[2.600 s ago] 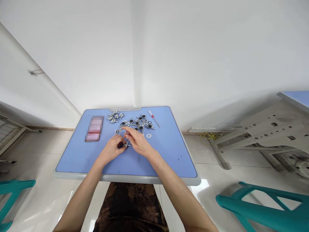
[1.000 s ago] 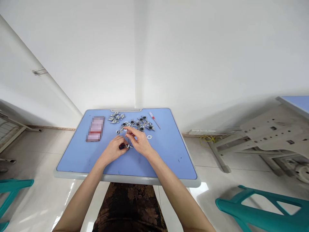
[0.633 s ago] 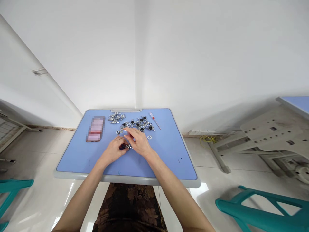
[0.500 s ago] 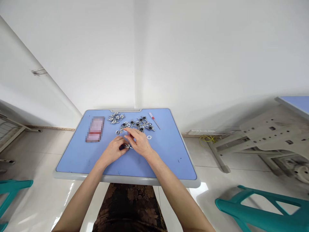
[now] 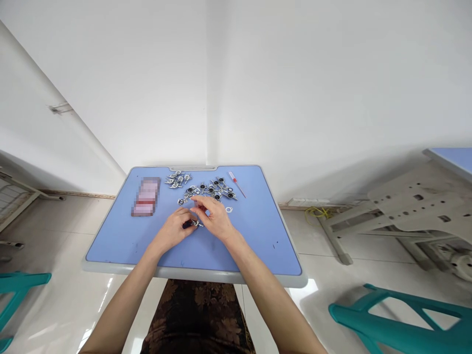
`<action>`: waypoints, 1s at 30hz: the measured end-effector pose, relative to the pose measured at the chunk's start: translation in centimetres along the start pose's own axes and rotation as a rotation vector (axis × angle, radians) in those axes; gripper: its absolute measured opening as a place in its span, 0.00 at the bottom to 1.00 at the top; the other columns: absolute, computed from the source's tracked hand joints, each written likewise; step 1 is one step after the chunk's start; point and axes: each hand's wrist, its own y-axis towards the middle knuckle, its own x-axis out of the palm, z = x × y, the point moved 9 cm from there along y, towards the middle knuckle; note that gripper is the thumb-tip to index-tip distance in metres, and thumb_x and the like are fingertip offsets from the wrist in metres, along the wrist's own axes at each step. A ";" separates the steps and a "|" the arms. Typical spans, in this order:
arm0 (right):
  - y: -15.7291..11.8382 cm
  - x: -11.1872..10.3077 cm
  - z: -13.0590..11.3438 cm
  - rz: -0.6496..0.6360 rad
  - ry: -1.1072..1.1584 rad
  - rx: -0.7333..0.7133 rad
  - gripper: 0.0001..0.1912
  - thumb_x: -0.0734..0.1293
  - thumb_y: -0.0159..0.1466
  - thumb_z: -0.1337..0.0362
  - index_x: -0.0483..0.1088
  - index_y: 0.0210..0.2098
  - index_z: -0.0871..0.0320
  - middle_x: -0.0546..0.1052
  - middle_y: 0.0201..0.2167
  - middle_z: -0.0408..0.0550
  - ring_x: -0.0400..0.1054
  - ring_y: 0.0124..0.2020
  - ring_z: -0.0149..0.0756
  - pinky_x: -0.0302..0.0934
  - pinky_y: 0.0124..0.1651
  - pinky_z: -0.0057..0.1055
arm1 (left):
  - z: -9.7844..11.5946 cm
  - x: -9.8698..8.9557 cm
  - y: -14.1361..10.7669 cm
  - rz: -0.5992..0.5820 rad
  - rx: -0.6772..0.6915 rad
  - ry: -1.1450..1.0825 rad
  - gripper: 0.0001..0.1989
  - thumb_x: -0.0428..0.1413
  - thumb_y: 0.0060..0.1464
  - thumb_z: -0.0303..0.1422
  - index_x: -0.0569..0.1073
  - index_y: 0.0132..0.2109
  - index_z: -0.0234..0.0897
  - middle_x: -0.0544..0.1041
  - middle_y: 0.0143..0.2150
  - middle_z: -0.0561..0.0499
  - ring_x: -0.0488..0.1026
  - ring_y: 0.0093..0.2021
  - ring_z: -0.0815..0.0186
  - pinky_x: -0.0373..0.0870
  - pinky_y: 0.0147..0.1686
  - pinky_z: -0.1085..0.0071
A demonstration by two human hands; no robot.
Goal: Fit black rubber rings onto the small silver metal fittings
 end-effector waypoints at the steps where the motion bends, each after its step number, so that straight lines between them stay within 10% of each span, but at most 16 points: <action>1: 0.0 0.0 -0.1 0.002 -0.019 -0.008 0.13 0.63 0.65 0.62 0.69 0.50 0.51 0.74 0.30 0.45 0.69 0.32 0.35 0.69 0.37 0.35 | 0.0 0.0 0.0 0.001 -0.002 -0.001 0.06 0.56 0.52 0.23 0.74 0.36 0.37 0.74 0.36 0.49 0.70 0.41 0.61 0.67 0.44 0.65; 30: 0.3 0.3 -0.6 -0.012 -0.039 -0.044 0.09 0.63 0.66 0.62 0.70 0.44 0.53 0.74 0.31 0.46 0.70 0.33 0.35 0.67 0.38 0.35 | -0.2 0.1 0.0 -0.002 -0.030 -0.041 0.05 0.57 0.53 0.24 0.75 0.36 0.37 0.75 0.38 0.49 0.70 0.44 0.60 0.68 0.45 0.64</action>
